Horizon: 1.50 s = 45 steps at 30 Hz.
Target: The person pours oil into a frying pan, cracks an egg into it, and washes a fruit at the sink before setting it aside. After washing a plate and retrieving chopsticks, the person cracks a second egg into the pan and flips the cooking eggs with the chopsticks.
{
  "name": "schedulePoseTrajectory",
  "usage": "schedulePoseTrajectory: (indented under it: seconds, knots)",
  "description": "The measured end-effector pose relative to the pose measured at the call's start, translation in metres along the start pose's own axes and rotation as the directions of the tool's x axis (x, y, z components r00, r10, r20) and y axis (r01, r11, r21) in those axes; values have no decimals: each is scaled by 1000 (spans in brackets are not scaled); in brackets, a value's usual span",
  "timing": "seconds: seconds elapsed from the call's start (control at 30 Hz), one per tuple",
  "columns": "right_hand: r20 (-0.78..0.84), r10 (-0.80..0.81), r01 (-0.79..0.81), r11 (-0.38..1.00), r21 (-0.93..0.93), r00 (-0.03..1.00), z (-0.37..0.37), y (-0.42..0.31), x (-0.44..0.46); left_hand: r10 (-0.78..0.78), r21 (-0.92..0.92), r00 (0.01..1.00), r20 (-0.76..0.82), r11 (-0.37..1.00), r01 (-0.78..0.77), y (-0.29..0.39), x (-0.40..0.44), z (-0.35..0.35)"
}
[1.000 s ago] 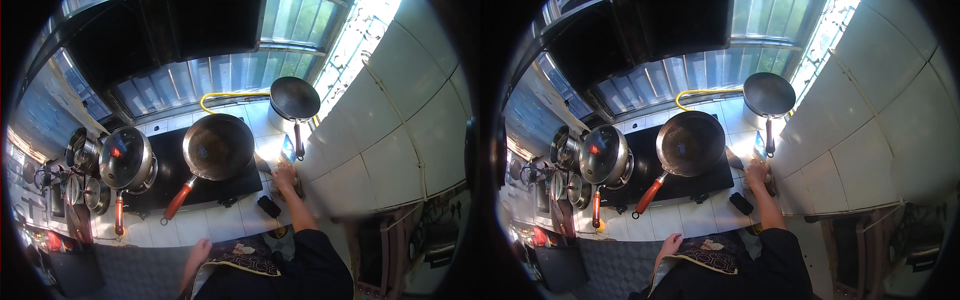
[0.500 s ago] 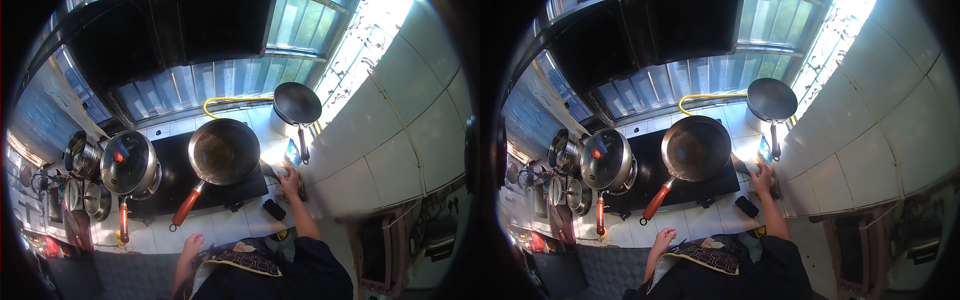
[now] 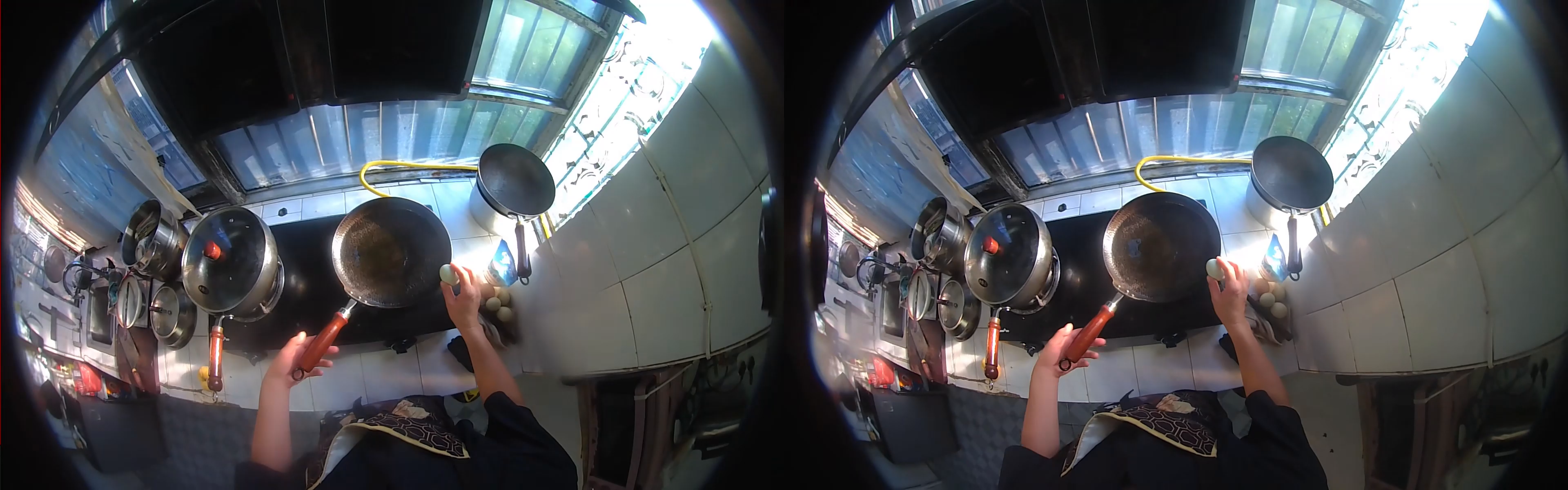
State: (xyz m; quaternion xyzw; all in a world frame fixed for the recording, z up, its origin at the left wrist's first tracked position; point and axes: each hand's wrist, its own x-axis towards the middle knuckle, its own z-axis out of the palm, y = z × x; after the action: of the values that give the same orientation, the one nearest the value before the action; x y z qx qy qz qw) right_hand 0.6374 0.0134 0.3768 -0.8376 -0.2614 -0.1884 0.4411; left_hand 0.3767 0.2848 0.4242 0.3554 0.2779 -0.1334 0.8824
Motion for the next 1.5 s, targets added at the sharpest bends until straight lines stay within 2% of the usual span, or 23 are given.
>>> schedulePoseTrajectory:
  seconds: [0.03, 0.1, 0.13, 0.17, 0.23, 0.3, 0.37, 0.43, 0.67, 0.83, 1.07, 1.13, 1.3, 1.37, 1.43, 1.5]
  knots:
    - [-14, -19, 18, 998, -63, 1000, -1, 0, 0, 5, 2, 1000, -5, 1000, -5, 5, 10, -2]
    - [-40, 20, -21, 1000, -17, 999, -5, 1, -1, -203, 14, 928, 312, 978, 209, 11, 34, -11]
    - [-62, 31, -34, 998, -48, 998, -10, -2, -1, -288, 72, 932, 222, 958, 279, 14, 36, -5]
    - [-88, 40, -47, 996, -79, 995, -14, -1, 0, -297, 116, 943, 148, 953, 282, 19, 31, 9]
    - [-115, 44, -51, 997, -60, 992, -22, 4, -2, -275, 206, 957, 89, 945, 252, 17, 29, 22]
    - [-139, 120, -125, 992, -26, 983, -31, 7, -4, -256, 195, 965, 53, 951, 242, 5, 27, 31]
    - [-148, 118, -127, 991, -50, 982, -36, 13, -7, -235, 186, 971, 31, 956, 225, -9, 24, 37]
    - [-165, 181, -179, 983, 31, 969, -42, 11, -9, -204, 144, 977, 54, 970, 195, -22, 20, 37]
    - [-205, 137, -137, 990, 15, 969, -48, 10, -7, -141, 146, 988, 58, 980, 132, -49, 7, 12]
    - [-154, 162, -161, 987, 16, 975, -47, 7, -2, -108, 119, 990, 91, 988, 97, -47, 8, 1]
    - [-174, 122, -129, 991, -30, 977, -45, 1, 6, -164, 32, 962, 219, 986, 161, -30, 25, 18]
    - [-147, 237, -230, 971, 63, 960, -48, -2, 6, -170, 17, 953, 250, 985, 171, -30, 28, 21]
    - [-140, 202, -198, 979, 44, 969, -56, 5, 1, -206, -33, 930, 306, 974, 226, -36, 28, 27]
    - [-116, 213, -210, 977, 41, 970, -57, 7, -2, -200, -19, 938, 283, 977, 214, -40, 25, 31]
    - [-6, 204, -203, 979, 12, 979, -54, 8, -2, -193, -7, 945, 262, 979, 202, -43, 23, 34]
    - [-46, 144, -145, 989, -16, 988, -44, 10, 1, -172, 30, 965, 200, 985, 170, -43, 21, 37]
